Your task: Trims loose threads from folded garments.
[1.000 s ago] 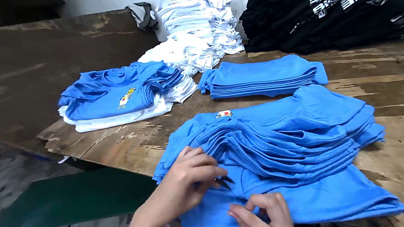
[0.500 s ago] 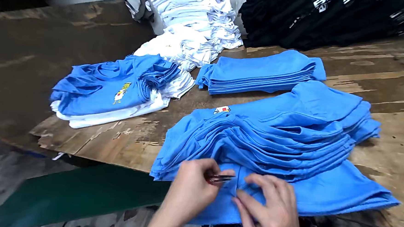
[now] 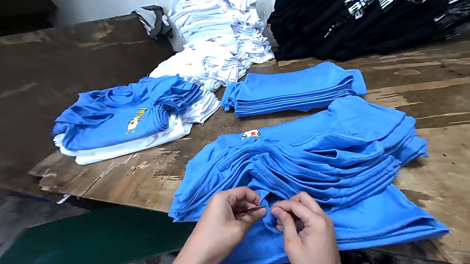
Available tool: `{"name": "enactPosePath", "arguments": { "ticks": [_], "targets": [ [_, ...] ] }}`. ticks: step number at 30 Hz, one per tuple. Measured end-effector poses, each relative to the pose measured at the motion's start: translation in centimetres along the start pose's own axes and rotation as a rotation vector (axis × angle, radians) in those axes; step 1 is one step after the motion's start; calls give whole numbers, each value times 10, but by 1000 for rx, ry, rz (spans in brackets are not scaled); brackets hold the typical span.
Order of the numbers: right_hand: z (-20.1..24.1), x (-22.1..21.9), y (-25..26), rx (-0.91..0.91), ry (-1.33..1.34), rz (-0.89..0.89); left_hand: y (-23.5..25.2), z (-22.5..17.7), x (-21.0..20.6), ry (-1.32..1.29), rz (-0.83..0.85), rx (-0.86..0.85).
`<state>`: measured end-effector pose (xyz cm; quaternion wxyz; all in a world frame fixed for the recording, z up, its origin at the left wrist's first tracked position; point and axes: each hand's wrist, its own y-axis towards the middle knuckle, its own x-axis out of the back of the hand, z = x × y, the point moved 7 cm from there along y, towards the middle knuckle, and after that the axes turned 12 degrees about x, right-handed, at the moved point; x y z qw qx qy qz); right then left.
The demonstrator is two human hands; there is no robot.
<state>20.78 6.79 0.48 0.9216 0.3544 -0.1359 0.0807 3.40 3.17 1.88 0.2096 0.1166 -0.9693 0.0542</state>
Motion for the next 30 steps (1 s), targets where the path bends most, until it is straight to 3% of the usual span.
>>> {"name": "enactPosePath", "arguments": {
  "ticks": [5, 9, 12, 15, 18, 20, 22, 25, 28, 30],
  "targets": [
    [4, 8, -3, 14, 30, -136, -16, -37, 13, 586, -359, -359],
    [3, 7, -2, 49, 20, -168, -18, -58, -11, 819, -344, -522],
    [9, 17, -11, 168, 80, -196, -12, -57, -16, 823, -254, -539],
    [16, 19, -41, 354, -80, -31, 2, -39, -16, 764, 64, -441],
    [21, 7, -54, 407, -334, 103, 27, -26, 9, 647, 195, -290],
    [26, 3, -46, 307, -420, 119, 37, -27, 24, 635, 96, -249],
    [33, -2, -40, 286, -512, 159, 41, -31, 24, 663, -120, -223],
    [32, -3, -38, 244, -436, 280, 41, -37, 5, 721, -485, -438],
    [26, 5, -39, 217, -226, 621, 42, -19, -14, 771, -460, -759],
    [29, 14, -38, 201, -139, 743, 42, -12, -12, 726, -405, -740]
  ]
}}
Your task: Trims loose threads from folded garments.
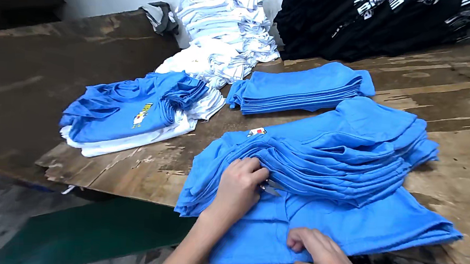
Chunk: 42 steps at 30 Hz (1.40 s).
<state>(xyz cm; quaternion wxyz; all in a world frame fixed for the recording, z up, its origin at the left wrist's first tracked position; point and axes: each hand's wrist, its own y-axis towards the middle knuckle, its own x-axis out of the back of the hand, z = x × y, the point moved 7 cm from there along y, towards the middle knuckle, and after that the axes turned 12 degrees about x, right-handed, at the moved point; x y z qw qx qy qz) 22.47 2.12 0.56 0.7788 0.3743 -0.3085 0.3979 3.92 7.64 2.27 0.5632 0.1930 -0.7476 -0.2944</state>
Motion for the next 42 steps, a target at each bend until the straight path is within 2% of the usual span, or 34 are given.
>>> {"name": "enactPosePath", "arguments": {
  "ticks": [2, 4, 6, 8, 10, 14, 15, 16, 17, 18, 20, 22, 23, 26, 28, 30, 32, 34, 38, 40, 42],
  "targets": [
    [3, 10, 0, -37, -70, -235, 0, 3, 5, -55, 72, 104],
    [1, 7, 6, -48, -306, -451, -1, 1, 8, -75, 141, 173],
    [-7, -4, 13, -73, -460, -536, -4, -1, 10, -78, 187, 194],
    [-11, -3, 16, -80, -324, -556, -11, -2, 18, -106, 207, 195],
    [-15, 2, 13, -45, -90, -434, -19, 0, 30, -140, 206, 173],
    [-8, 6, -3, 176, 65, 159, -33, 1, 49, -189, 193, 83],
    [-5, 8, -7, 178, 89, 272, -34, 0, 51, -190, 188, 92],
    [-3, 11, -8, 166, 108, 313, -35, -1, 52, -188, 179, 121],
    [-2, 17, -5, 141, 113, 249, -35, -2, 53, -183, 168, 164],
    [-3, 24, 0, 89, 92, 90, -34, -2, 54, -175, 154, 216],
    [-10, 30, 14, -47, -164, -252, -33, -2, 53, -152, 120, 335],
    [-21, 20, 25, -63, -431, -401, -31, -4, 48, -134, 167, 490],
    [-24, 16, 28, -13, -460, -471, -30, -5, 42, -142, 257, 584],
    [-16, 9, 28, 219, -302, -603, -29, -8, 12, -341, 615, 820],
    [-16, 8, 27, 193, -180, -638, -30, -5, -1, -547, 583, 896],
    [-24, 16, 27, 31, -50, -683, -27, 2, -2, -733, 455, 926],
    [-33, 24, 25, -106, 85, -761, -25, 4, 3, -747, 399, 884],
    [-40, 27, 22, -167, 144, -824, -20, 1, 15, -583, 373, 760],
    [-40, 28, 19, -164, 181, -887, -9, -16, 43, -190, 194, 448],
    [-39, 28, 18, -147, 170, -918, -5, -29, 45, -108, 188, 336],
    [-38, 28, 17, -122, 163, -947, -3, -34, 42, -62, 187, 294]
  ]
}}
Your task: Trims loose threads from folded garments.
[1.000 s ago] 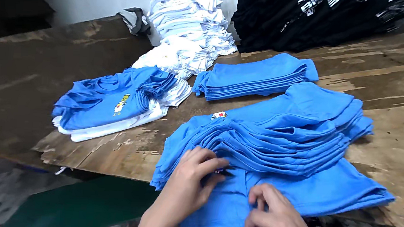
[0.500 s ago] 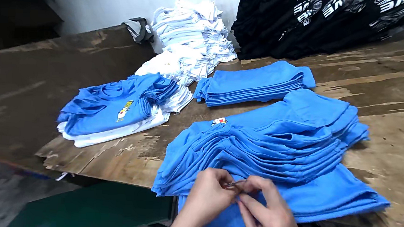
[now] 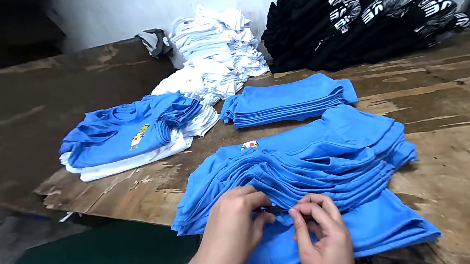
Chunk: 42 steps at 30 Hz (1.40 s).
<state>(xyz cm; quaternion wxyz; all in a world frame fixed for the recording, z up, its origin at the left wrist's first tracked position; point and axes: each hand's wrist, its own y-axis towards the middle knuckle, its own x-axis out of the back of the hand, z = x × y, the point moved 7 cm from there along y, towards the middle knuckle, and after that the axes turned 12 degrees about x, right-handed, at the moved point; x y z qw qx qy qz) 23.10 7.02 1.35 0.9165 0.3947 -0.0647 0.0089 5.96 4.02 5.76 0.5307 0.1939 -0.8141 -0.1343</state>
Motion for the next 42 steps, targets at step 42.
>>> {"name": "enactPosePath", "arguments": {
  "ticks": [42],
  "targets": [
    [10, -42, -12, 168, -164, 167, -9, 57, -27, -605, 349, 531]
  ]
}}
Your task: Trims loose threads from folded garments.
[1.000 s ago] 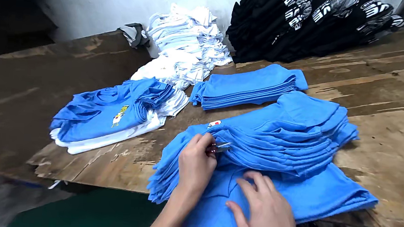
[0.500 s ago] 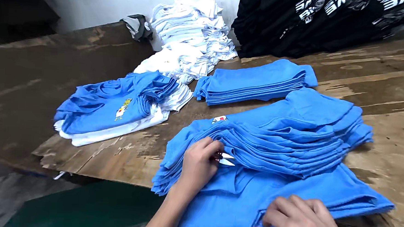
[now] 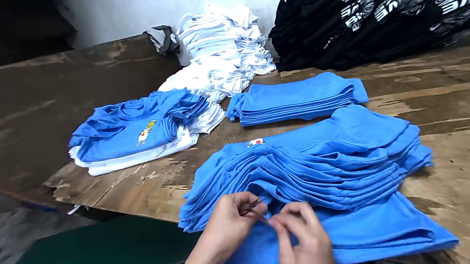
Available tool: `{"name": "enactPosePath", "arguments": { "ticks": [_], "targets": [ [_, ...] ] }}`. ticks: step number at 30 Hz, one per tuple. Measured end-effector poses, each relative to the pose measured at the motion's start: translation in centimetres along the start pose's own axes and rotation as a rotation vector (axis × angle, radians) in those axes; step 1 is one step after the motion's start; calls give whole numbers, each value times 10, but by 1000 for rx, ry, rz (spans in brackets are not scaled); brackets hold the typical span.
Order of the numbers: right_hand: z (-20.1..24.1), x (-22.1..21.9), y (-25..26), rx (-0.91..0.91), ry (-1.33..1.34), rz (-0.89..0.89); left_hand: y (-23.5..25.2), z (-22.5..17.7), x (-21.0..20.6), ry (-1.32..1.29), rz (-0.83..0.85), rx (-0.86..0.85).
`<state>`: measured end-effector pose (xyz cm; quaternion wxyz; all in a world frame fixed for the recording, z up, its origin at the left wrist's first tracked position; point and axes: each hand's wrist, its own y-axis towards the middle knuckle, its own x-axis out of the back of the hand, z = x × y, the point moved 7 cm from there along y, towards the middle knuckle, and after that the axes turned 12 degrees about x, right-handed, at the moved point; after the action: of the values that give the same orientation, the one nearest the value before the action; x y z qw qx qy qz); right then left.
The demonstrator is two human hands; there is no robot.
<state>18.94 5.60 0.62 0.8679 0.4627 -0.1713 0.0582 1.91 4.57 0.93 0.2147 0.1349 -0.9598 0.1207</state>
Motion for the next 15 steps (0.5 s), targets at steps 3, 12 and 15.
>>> {"name": "enactPosePath", "arguments": {
  "ticks": [3, 12, 15],
  "targets": [
    [-11, -2, 8, -146, -11, 102, -1, -1, 1, -37, -15, 17],
    [2, 20, -1, 8, -85, -174, -33, -35, 17, 493, -388, -439],
    [1, 26, -2, 15, -74, -195, -45, -47, 8, 638, -440, -604]
  ]
}}
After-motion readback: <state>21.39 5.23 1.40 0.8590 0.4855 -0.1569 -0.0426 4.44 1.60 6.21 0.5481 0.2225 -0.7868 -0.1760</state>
